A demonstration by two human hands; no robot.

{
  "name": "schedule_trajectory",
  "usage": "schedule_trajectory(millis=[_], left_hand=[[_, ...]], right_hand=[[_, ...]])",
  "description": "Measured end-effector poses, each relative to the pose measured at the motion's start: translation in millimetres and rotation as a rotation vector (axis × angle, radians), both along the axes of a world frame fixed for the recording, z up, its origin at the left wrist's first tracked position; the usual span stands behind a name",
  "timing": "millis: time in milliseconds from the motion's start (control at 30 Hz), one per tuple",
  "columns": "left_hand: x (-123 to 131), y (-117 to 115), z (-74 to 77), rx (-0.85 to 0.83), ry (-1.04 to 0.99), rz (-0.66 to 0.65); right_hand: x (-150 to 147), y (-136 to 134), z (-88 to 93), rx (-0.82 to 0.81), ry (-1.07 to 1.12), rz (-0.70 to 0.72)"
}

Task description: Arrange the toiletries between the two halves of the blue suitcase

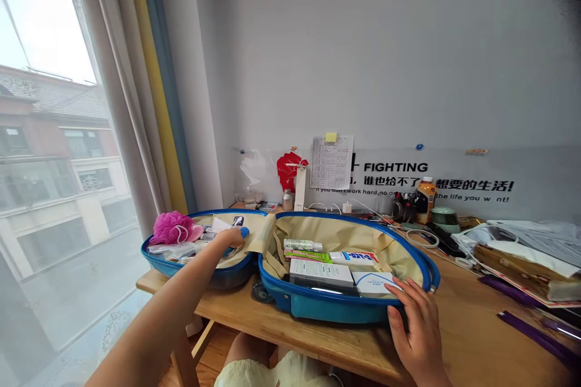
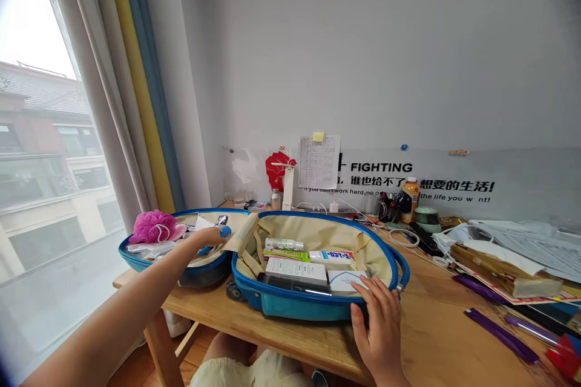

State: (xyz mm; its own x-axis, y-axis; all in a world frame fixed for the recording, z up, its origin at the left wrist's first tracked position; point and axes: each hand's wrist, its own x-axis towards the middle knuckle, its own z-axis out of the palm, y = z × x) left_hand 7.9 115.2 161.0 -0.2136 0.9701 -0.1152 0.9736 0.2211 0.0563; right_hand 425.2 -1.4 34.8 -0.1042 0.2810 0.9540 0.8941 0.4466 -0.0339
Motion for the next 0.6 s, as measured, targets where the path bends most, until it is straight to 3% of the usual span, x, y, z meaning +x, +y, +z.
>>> schedule_trajectory(millis=[133, 267, 433, 600], left_hand=[[22.2, 1.5, 24.5, 0.168, -0.002, -0.060], [79.4, 5.3, 41.9, 0.219, -0.011, -0.259], [169.6, 11.9, 33.5, 0.094, 0.014, -0.507], [228.2, 22.0, 16.1, -0.042, 0.064, -0.573]], right_hand=[[-2.0, -1.8, 3.0, 0.011, -0.007, 0.002], [-2.2, -3.1, 4.1, -0.008, -0.007, 0.006], [-1.4, -2.3, 1.1, -0.020, 0.008, -0.003], [-0.3, -1.6, -0.7, -0.023, 0.006, -0.005]])
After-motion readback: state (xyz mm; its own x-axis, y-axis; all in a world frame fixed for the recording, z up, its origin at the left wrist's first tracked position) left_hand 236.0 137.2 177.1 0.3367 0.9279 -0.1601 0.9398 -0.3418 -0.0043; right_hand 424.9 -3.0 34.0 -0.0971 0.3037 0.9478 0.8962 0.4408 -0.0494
